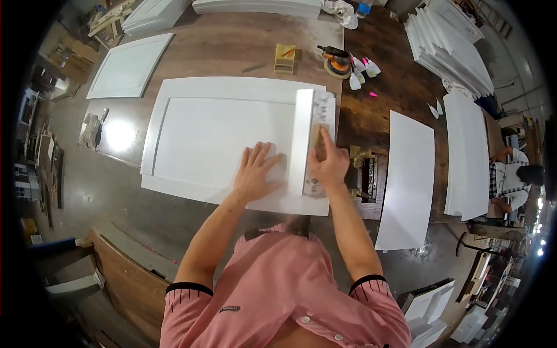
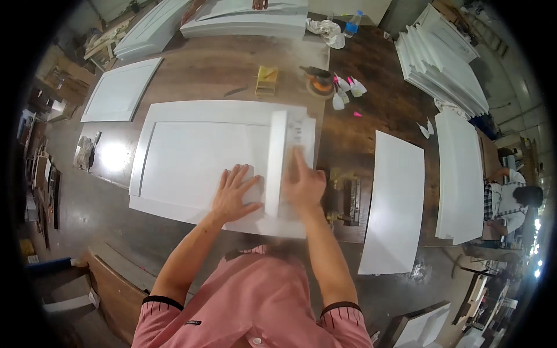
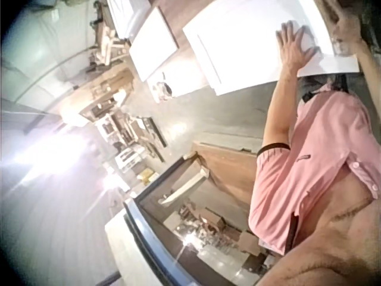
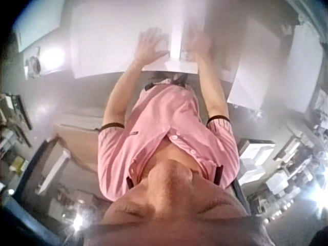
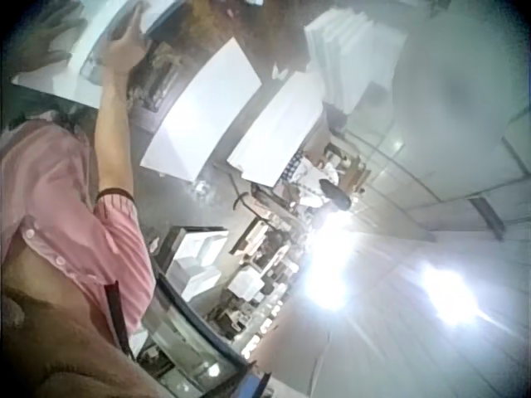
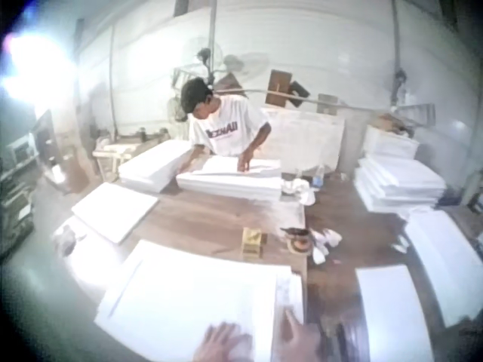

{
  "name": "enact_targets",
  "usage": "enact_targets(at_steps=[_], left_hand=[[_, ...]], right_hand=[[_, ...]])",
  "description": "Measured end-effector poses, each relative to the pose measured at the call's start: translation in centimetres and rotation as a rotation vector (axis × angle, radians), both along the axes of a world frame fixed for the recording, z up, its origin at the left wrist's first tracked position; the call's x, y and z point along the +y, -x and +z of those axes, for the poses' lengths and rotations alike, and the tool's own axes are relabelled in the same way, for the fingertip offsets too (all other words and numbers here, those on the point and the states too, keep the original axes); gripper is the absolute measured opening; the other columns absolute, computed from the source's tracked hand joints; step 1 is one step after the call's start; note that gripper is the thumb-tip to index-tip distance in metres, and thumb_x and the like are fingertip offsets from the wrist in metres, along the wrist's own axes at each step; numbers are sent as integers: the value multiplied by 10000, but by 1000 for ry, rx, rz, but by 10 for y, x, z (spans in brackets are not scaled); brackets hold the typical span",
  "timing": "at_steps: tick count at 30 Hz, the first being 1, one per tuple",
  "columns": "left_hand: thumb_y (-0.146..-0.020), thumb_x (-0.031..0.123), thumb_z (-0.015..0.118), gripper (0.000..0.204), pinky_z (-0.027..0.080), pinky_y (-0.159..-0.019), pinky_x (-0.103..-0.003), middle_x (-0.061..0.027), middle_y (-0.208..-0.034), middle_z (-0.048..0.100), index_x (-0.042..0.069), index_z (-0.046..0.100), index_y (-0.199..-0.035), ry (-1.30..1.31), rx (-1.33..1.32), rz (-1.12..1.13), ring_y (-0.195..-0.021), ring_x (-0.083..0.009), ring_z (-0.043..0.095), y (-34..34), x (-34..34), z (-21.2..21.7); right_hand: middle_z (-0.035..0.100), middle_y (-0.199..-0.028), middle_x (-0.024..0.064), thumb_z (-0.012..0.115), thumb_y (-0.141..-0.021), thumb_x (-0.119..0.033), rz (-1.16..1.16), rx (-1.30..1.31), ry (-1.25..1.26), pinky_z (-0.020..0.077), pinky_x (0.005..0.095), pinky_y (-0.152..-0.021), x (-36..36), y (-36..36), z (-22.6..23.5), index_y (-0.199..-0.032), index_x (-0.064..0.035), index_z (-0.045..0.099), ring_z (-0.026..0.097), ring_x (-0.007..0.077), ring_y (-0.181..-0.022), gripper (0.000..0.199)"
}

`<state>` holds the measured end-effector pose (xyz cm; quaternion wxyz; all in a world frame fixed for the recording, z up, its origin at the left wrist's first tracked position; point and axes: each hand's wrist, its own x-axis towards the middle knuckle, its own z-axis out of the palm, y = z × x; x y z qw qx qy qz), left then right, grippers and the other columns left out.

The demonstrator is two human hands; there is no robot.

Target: The person applies adhesive from bottles to white furniture panels, staples components using a pneumatic tool, and feeds panels into a rolling laminating machine.

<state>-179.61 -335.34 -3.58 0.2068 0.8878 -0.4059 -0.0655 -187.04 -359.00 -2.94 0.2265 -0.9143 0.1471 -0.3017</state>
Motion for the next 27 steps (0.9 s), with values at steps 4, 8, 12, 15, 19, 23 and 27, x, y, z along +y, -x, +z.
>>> enact_targets(at_steps=[4, 8, 12, 15, 19, 23, 27], left_hand=[[-839, 487, 716, 691, 137, -1238, -544, -146, -1604, 329, 234, 518, -1450, 1, 6, -1, -1511, -358, 226, 2, -5, 1], [-836, 455, 735, 682, 157, -1226, -558, -158, -1604, 323, 213, 535, -1442, -14, 29, 32, -1507, -380, 228, 6, -8, -2], [-907, 359, 688, 596, 200, -1216, -518, -162, -1571, 387, 179, 527, -1451, 160, 184, 87, -1491, -358, 277, 16, -26, -16], [-982, 294, 613, 549, 262, -1194, -464, -146, -1540, 438, 117, 480, -1484, 456, 605, 111, -1451, -302, 352, 29, -54, -7], [-1037, 265, 544, 596, 427, -1066, -367, -80, -1406, 535, 72, 328, -1559, 788, 1403, 129, -1270, -176, 505, 36, -71, -3], [-995, 248, 620, 670, 507, -948, -354, -41, -1318, 576, 118, 299, -1569, 671, 1604, 66, -1166, -145, 560, 37, -79, 56], [-961, 183, 653, 723, 528, -913, -361, -56, -1328, 567, 138, 278, -1576, 579, 1545, 49, -1140, -145, 570, 35, -73, 73]], right_hand=[[747, -973, 128, 688, -789, -219, -147, 27, -195, 553, 413, -785, -32, 13, 14, -1352, -198, 624, 701, 328, -797, 567], [738, -929, 130, 686, -798, -241, -143, 63, -238, 556, 423, -736, -40, 30, 14, -1347, -200, 627, 697, 319, -770, 554], [703, -842, 117, 722, -800, -220, -95, 88, -284, 507, 314, -607, -37, 33, 17, -1336, -108, 629, 608, 196, -602, 556], [682, -812, 119, 734, -799, -193, -10, -44, -320, 491, 295, -601, -27, 30, 38, -1335, -75, 624, 591, 160, -606, 559], [617, -723, 97, 738, -797, -180, 142, -58, -370, 471, 290, -581, -14, 32, 73, -1337, -46, 619, 542, 138, -588, 569], [578, -660, 81, 738, -790, -199, 132, -77, -289, 446, 296, -550, -12, 36, 72, -1340, -47, 620, 509, 164, -536, 582], [589, -625, 71, 743, -776, -220, 129, -76, -106, 462, 340, -608, -12, 40, 70, -1333, -62, 633, 532, 226, -518, 590]])
